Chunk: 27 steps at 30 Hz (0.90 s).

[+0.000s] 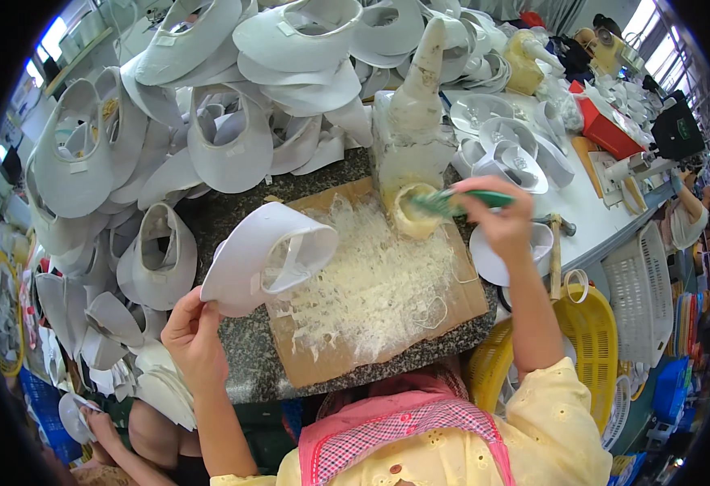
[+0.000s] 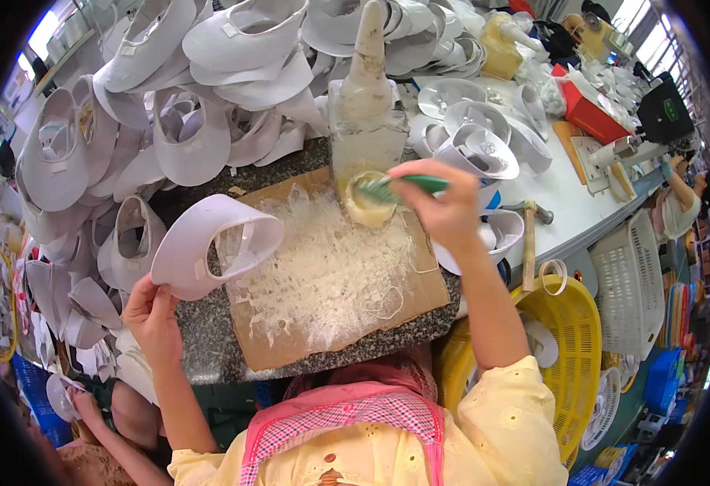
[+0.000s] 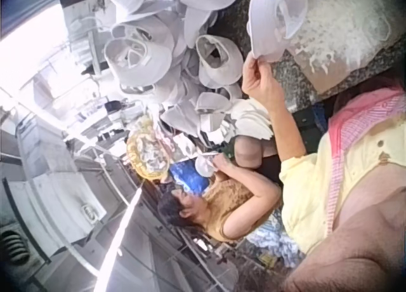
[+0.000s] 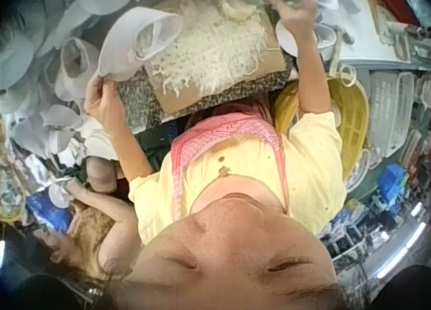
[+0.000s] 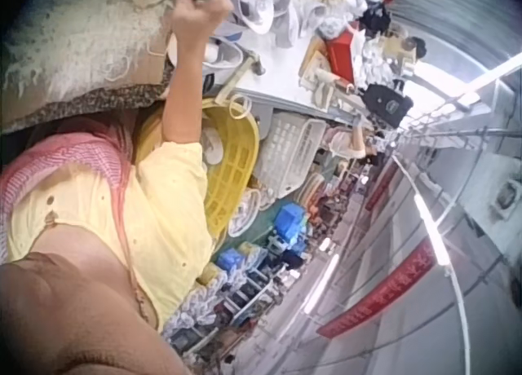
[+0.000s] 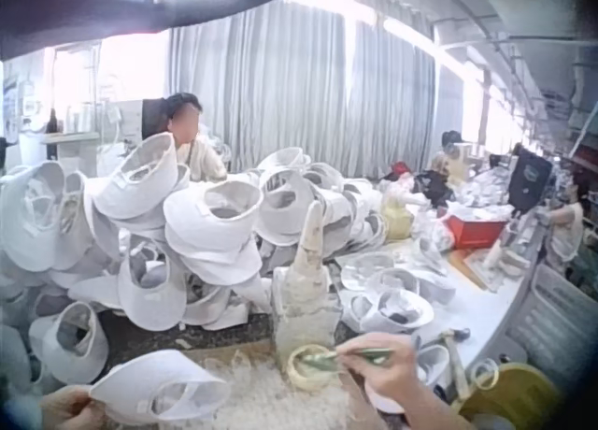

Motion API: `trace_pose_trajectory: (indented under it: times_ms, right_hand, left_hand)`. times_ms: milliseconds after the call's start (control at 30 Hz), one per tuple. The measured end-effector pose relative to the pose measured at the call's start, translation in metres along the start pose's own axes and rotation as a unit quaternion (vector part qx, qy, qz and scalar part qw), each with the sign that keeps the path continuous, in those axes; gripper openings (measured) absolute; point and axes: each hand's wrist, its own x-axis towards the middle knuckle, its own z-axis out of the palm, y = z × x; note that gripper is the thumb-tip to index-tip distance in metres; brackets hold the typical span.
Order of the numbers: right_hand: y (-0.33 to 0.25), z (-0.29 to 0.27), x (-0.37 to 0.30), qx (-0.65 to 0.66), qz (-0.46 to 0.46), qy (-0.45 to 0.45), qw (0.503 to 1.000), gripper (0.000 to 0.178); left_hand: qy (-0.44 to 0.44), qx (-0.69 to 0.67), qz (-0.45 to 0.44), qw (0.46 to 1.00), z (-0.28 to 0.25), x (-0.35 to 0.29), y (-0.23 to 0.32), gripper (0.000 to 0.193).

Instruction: The person applies a liquid adhesive to the interior edges of white shoe upper components with a brush.

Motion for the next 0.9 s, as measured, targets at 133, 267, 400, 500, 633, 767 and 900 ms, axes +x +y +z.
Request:
trace_pose_trajectory:
  times_ms: [133,267,400,500,633,767,900]
  right_hand:
    - [0.015,-0.013,-0.015,-0.082,-0.094,-0.155,0.98,0.013]
    - [0.024,-0.033,-0.029,0.004,0.125,0.047,0.991,0.01]
    - [-0.003,0.019,-0.049,0.133,0.033,-0.114,0.984,0.012]
    - [-0.006,0.062,-0.049,0.038,-0.124,-0.156,0.979,0.018]
    - [0.01,0.074,-0.051,-0.149,-0.251,-0.11,0.95,0.02]
    - [0.011,0.08,-0.056,-0.146,-0.198,-0.18,0.952,0.019]
    - [-0.001,0.07,-0.063,0.135,0.063,-0.243,0.958,0.012]
  left_hand:
    - [0.016,0.025,-0.008,1.0,0.004,-0.006,-0.001,0.017]
    - [-0.004,0.106,-0.01,0.994,0.02,-0.005,0.006,0.02]
    - [-0.116,0.258,0.068,0.957,0.046,0.016,0.006,0.029]
    - [-0.164,0.33,0.126,0.921,0.067,0.025,0.021,0.029]
    - [-0.207,0.349,0.17,0.898,0.082,0.022,0.021,0.032]
    - [-0.213,0.371,0.195,0.883,0.078,0.02,0.01,0.032]
    - [-0.212,0.351,0.162,0.898,0.059,0.011,0.003,0.032]
